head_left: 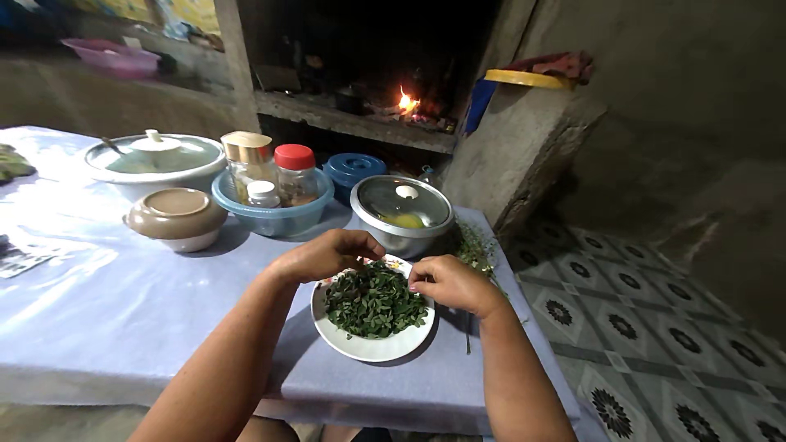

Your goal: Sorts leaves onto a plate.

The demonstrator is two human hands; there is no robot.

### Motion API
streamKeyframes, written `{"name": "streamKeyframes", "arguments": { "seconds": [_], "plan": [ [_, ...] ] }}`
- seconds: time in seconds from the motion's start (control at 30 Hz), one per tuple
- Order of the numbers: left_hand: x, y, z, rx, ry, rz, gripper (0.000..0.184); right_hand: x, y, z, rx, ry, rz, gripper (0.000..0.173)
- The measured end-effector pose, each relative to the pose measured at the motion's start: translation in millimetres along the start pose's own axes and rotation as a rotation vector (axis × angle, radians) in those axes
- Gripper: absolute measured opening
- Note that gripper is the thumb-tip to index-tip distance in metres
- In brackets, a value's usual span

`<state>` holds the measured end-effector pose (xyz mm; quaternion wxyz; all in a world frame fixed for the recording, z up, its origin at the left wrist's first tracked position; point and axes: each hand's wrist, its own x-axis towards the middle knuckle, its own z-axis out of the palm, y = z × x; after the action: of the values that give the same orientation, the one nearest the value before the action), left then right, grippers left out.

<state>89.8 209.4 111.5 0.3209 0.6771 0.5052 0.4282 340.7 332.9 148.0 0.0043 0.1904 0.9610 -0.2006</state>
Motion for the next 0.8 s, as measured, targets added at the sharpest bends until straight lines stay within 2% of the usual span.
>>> {"name": "streamKeyframes", "arguments": {
  "seconds": [0.23, 0.37, 0.5, 0.67, 0.8],
  "plan": [
    [1, 6, 8, -0.099, 0.06, 0.036, 0.038, 1, -11, 4, -0.189, -0.245, 0.025, 0.028],
    [2, 3, 9, -0.093, 0.052, 0.058, 0.041, 6, -14, 11, -0.256, -0.298, 0.051, 0.026],
    [0, 6, 6, -0.018, 0.119, 0.047, 0.041, 10, -19, 16, -0.3, -0.331, 0.058, 0.023],
    [-3, -8, -17, 0.262, 0.154, -0.031, 0.026, 7, -17, 12, -0.229, -0.233, 0.006, 0.022],
    [-4, -9, -20, 0.276, 0.166, -0.047, 0.019, 1, -11, 6, -0.088, -0.064, -0.075, 0.023]
  ]
}}
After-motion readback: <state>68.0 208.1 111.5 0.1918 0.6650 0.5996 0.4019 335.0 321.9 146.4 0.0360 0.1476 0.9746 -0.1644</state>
